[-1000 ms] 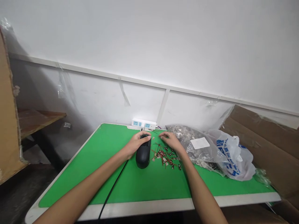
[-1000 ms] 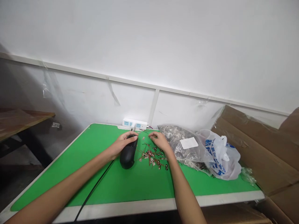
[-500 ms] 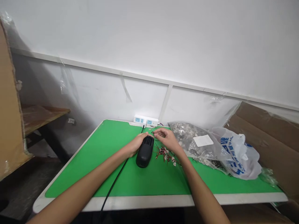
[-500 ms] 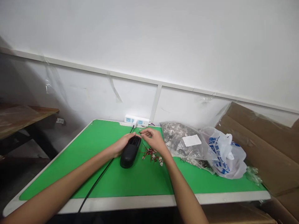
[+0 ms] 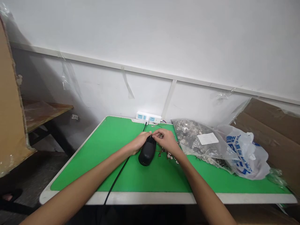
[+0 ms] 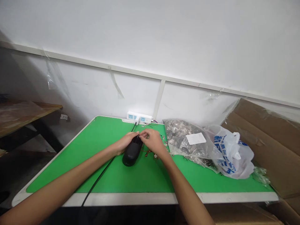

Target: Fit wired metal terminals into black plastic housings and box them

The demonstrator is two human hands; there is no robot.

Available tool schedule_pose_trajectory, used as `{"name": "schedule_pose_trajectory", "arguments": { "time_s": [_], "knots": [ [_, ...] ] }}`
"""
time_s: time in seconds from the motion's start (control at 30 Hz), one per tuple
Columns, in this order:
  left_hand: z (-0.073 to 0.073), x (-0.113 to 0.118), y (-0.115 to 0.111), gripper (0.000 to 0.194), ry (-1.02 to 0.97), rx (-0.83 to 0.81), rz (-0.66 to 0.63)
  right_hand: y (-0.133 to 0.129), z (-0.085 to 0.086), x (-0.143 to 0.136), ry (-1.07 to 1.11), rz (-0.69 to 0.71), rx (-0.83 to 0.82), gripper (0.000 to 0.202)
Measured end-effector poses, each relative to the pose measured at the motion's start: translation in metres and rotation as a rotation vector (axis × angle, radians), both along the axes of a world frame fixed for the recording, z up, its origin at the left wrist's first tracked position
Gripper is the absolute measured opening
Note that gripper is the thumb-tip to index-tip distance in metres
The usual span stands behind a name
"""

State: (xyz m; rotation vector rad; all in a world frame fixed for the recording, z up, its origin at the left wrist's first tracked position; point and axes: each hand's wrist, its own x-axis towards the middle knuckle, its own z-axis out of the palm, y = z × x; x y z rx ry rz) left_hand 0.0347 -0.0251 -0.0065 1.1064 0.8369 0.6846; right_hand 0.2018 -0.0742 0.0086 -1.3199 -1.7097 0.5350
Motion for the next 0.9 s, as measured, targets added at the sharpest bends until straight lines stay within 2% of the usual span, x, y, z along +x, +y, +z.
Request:
{"name": "schedule_pose_trajectory", "arguments": {
  "time_s": [0.13,0.33,0.5,0.57,0.63,0.73,0.9],
  "knots": [
    [-0.001,-0.001,-0.001,0.041,0.004,0.033,0.007,0.0,0.003,0.002,0.027,-0.017,-0.07,0.01],
    [0.005,-0.001,-0.001,0.042,-0.027,0.058,-0.014,0.003,0.007,0.011,0.124,-0.083,-0.099,0.032],
    [0.01,0.002,-0.003,0.043,-0.093,0.213,0.08,0.0,0.008,0.008,0.177,-0.046,-0.149,0.035],
    [0.013,0.001,-0.007,0.052,-0.114,0.3,0.102,-0.005,0.01,0.004,0.152,0.011,-0.077,0.029],
    [0.018,-0.001,-0.014,0.06,-0.085,0.407,0.097,-0.011,0.013,0.0,0.016,0.042,0.061,0.024],
    [0.026,-0.006,-0.029,0.061,0.012,0.621,0.062,-0.022,0.019,-0.004,-0.192,0.02,0.24,0.02],
    [0.03,-0.012,-0.045,0.056,0.045,0.87,0.023,-0.032,0.023,-0.005,-0.338,0.047,0.293,0.016]
  ]
}}
